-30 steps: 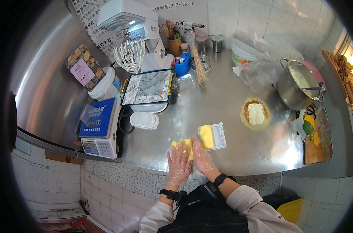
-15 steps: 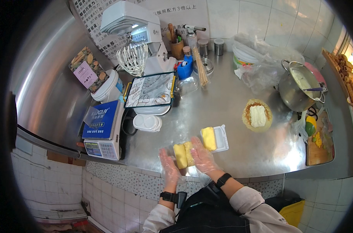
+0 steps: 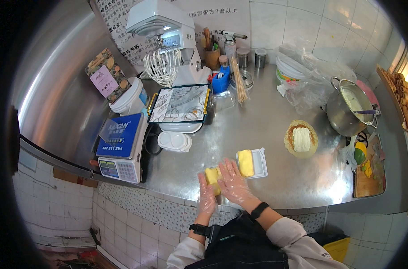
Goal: The person prepares crepes by chopping fruit, spreading cream, and rolling the crepes. They add chocolate sprinkles to one crepe and roll it into a cylinder, then place it on a tray.
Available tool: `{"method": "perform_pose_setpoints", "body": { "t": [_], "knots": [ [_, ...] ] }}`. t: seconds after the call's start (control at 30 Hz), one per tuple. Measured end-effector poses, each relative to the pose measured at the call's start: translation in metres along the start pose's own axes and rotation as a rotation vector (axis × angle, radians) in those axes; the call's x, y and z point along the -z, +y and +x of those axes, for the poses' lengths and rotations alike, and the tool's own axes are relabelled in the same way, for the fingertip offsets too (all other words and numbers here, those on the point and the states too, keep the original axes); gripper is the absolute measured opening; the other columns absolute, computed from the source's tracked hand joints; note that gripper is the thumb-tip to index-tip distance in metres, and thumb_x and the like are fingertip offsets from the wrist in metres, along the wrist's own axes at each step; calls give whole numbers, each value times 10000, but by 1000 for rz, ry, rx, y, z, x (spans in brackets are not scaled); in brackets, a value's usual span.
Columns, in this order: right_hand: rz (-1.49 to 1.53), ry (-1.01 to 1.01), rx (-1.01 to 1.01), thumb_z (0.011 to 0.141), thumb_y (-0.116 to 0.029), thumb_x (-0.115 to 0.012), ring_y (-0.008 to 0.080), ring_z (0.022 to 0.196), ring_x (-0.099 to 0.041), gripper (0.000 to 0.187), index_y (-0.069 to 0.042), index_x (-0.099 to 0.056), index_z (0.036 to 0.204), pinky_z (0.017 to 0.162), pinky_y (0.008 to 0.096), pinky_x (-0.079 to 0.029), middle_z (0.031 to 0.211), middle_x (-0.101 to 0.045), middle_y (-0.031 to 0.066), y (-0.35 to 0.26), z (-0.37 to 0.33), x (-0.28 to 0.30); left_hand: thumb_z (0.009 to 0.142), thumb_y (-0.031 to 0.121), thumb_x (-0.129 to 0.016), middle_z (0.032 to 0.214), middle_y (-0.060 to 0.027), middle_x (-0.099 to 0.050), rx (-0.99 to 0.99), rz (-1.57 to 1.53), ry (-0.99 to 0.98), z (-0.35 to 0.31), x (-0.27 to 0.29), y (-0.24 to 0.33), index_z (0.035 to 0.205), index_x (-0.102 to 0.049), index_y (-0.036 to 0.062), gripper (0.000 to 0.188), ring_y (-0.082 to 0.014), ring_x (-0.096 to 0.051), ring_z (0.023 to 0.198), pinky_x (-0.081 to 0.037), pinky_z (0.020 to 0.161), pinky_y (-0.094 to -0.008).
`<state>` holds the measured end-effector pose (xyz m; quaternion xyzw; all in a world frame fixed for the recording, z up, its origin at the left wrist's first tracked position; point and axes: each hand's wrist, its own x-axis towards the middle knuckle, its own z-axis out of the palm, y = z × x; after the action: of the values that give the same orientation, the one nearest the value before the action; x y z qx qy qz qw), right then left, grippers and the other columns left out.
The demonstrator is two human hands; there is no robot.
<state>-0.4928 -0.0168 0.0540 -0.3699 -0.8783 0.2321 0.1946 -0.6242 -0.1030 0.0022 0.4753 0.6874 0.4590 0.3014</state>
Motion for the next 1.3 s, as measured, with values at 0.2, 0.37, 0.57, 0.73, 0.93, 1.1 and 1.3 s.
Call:
{"method": "perform_pose_setpoints", "body": {
  "t": [0.2, 0.37, 0.57, 0.73, 0.93, 1.1, 1.3],
  "knots": [
    [439, -104, -209, 980, -310, -503, 446, 1403, -273, 717, 82, -174, 1482, 1144, 424, -270, 1527, -212, 321, -6, -40, 15, 1033, 306, -348, 1600, -247, -34, -30, 63, -152, -12, 13, -2, 1541, -52, 5, 660, -369, -38, 1491, -59, 1207, -418],
    [481, -225, -292, 995, -396, -454, 426, 1392, -305, 759, 79, -133, 1493, 1128, 402, -291, 1534, -199, 316, 5, -34, 6, 1010, 262, -398, 1593, -257, -68, -144, 247, -172, -9, 12, 4, 1540, -65, 5, 677, -389, -81, 1483, -74, 1203, -465],
    [568, -98, -418, 1013, -459, -384, 374, 1340, -419, 683, -6, -244, 1505, 1094, 385, -343, 1482, -380, 247, 6, -36, 1, 993, 345, -405, 1603, -184, -144, -301, 766, -217, -6, 17, 37, 1534, -219, 58, 640, -371, -111, 1483, -83, 1193, -508],
    [675, -67, -486, 1027, -496, -318, 341, 1344, -429, 673, -24, -272, 1504, 1096, 368, -340, 1478, -403, 226, 11, -29, -3, 981, 414, -384, 1605, -95, -203, -350, 939, -459, 13, 7, 51, 1529, -249, 77, 658, -301, -154, 1485, -67, 1189, -511],
    [839, -24, -540, 1042, -462, -331, 248, 1426, -325, 645, -11, -291, 1501, 1151, 313, -254, 1546, -324, 173, 18, -25, -8, 1004, 464, -386, 1615, -179, -80, -245, 210, -174, 15, 9, 21, 1554, -86, 72, 739, -326, -98, 1490, -81, 1201, -448],
    [618, -6, -444, 1026, -516, -285, 393, 1310, -447, 687, -13, -299, 1492, 1097, 390, -334, 1414, -463, 260, 22, -9, -14, 1015, 568, -281, 1614, -190, 51, 182, -453, -80, 5, 11, 5, 1526, 144, 52, 841, -309, -14, 1493, -70, 1198, -382],
    [738, -87, -563, 1039, -454, -376, 194, 1325, -434, 630, 4, -351, 1471, 1100, 291, -316, 1450, -479, 131, 27, -8, -23, 1008, 418, -379, 1609, -211, 68, 110, -194, -191, -11, 18, 4, 1523, 123, 22, 820, -322, 18, 1495, -59, 1203, -391]
  ]
}}
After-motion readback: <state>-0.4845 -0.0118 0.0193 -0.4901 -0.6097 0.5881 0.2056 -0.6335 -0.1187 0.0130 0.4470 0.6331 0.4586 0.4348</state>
